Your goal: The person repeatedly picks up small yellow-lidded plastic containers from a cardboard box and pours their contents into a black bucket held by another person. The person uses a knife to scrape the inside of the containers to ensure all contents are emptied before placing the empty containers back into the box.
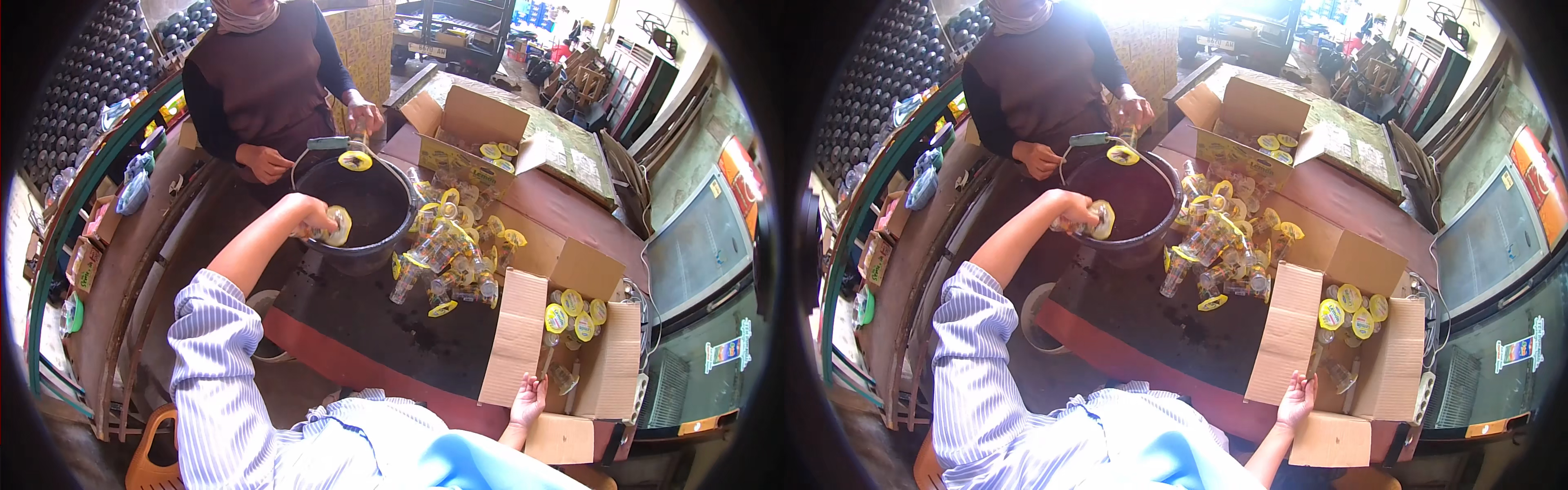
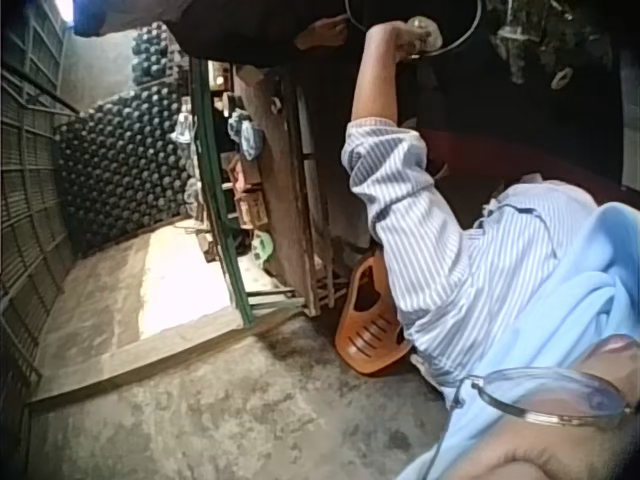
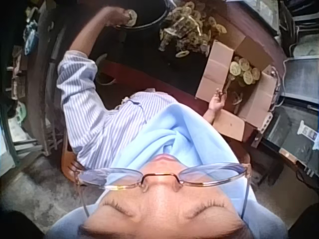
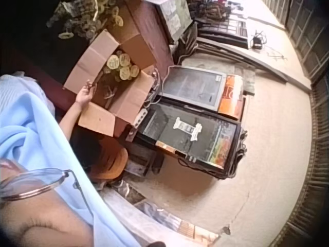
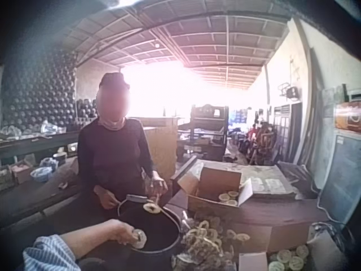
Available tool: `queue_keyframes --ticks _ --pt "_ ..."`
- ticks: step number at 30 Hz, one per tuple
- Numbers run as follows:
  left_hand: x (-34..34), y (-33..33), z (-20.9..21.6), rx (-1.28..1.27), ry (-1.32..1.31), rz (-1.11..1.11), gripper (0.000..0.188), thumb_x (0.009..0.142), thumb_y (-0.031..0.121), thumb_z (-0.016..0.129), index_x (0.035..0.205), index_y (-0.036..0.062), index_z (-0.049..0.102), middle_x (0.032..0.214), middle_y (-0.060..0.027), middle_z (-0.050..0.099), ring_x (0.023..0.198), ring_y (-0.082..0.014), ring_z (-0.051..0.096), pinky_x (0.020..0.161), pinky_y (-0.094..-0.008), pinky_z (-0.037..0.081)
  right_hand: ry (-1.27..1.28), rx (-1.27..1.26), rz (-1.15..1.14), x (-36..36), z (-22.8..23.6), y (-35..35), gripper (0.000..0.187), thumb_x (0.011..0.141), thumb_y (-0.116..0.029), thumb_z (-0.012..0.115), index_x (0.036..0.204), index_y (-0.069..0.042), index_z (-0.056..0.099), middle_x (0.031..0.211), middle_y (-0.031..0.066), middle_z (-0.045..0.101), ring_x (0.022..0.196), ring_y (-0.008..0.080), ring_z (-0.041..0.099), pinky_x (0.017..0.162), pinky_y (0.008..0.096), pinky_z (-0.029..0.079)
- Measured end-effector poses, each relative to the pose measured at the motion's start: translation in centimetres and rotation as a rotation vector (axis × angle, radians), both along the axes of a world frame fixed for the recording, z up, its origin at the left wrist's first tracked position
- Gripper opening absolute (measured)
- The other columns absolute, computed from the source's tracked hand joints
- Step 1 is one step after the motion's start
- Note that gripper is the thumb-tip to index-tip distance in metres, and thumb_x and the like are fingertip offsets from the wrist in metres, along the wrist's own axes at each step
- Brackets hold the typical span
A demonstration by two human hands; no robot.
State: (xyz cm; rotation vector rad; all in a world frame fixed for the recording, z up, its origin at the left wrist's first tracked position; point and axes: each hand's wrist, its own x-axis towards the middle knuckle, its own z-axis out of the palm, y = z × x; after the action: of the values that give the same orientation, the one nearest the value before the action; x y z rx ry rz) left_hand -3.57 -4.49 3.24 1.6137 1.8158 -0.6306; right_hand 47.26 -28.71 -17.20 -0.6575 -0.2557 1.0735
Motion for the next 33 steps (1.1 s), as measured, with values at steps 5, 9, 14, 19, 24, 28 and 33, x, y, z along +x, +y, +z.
queue_keyframes --ticks 5,9,14,19,24,28,33 --pt "-1.1 1.2 -2.6 -0.005 0.026 0.119 0.064 0.069 0.045 0.049 0.115 -0.0001 0.043 0.102 -0.0177 0.056 0.085 -0.0269 0.059 0.073 -0.0358 0.048 -0.032 -0.024 -0.003 -0.4 0.4 0.3 0.019 0.082 -0.01 0.051 0.099 -0.004 0.057 0.076 0.0041 0.062 0.078 0.014 0.058 0.091 0.0361 0.04" --pt "0.7 0.1 -0.6 -0.215 -0.013 0.227 0.057 0.071 0.04 0.049 0.11 -0.001 0.048 0.091 -0.0146 0.061 0.072 -0.0197 0.062 0.068 -0.0335 0.049 -0.023 -0.014 0.008 -0.5 0.6 0.2 0.021 0.081 -0.009 0.052 0.101 -0.004 0.056 0.076 0.0047 0.062 0.079 0.0146 0.058 0.091 0.0358 0.039" --pt "-0.9 0.7 -1.9 -0.024 -0.176 0.189 0.048 0.073 0.035 0.05 0.102 -0.0034 0.049 0.08 -0.0143 0.059 0.06 -0.0196 0.061 0.049 -0.0309 0.05 -0.016 -0.006 0.023 -0.4 0.2 0.3 0.021 0.081 -0.008 0.053 0.101 -0.005 0.056 0.077 0.0051 0.062 0.08 0.0146 0.058 0.091 0.0356 0.039" --pt "0.7 -0.6 -0.8 -0.244 -0.146 0.352 0.056 0.076 0.042 0.045 0.111 -0.0017 0.046 0.091 -0.017 0.06 0.074 -0.0208 0.061 0.065 -0.0344 0.049 -0.021 -0.011 0.021 -0.1 0.3 0.3 0.021 0.081 -0.008 0.053 0.101 -0.004 0.057 0.078 0.0053 0.063 0.079 0.0148 0.059 0.091 0.0357 0.039" --pt "-0.1 -0.4 -0.5 -0.209 -0.134 0.262 0.059 0.076 0.045 0.042 0.112 -0.0022 0.046 0.088 -0.0164 0.061 0.075 -0.0208 0.061 0.065 -0.0353 0.048 -0.018 -0.009 0.02 -0.1 0.1 0.4 0.02 0.081 -0.008 0.053 0.1 -0.004 0.058 0.077 0.0052 0.063 0.078 0.0147 0.059 0.091 0.0362 0.039" --pt "-0.5 0.0 -0.7 -0.151 -0.13 0.225 0.059 0.075 0.046 0.043 0.107 -0.0033 0.049 0.081 -0.0161 0.062 0.068 -0.0209 0.061 0.059 -0.0345 0.048 -0.035 -0.039 -0.008 -0.4 0.3 0.3 0.017 0.083 -0.009 0.051 0.098 -0.003 0.057 0.075 0.0041 0.062 0.077 0.0137 0.058 0.09 0.0356 0.041" --pt "-1.7 0.2 -2.3 -0.026 -0.263 0.236 0.062 0.076 0.049 0.043 0.113 -0.0014 0.046 0.092 -0.02 0.059 0.066 -0.021 0.061 0.057 -0.0341 0.047 -0.029 -0.024 0.017 -0.3 0.5 0.4 0.02 0.08 -0.008 0.053 0.099 -0.004 0.058 0.076 0.0052 0.063 0.078 0.0149 0.059 0.091 0.0357 0.039"
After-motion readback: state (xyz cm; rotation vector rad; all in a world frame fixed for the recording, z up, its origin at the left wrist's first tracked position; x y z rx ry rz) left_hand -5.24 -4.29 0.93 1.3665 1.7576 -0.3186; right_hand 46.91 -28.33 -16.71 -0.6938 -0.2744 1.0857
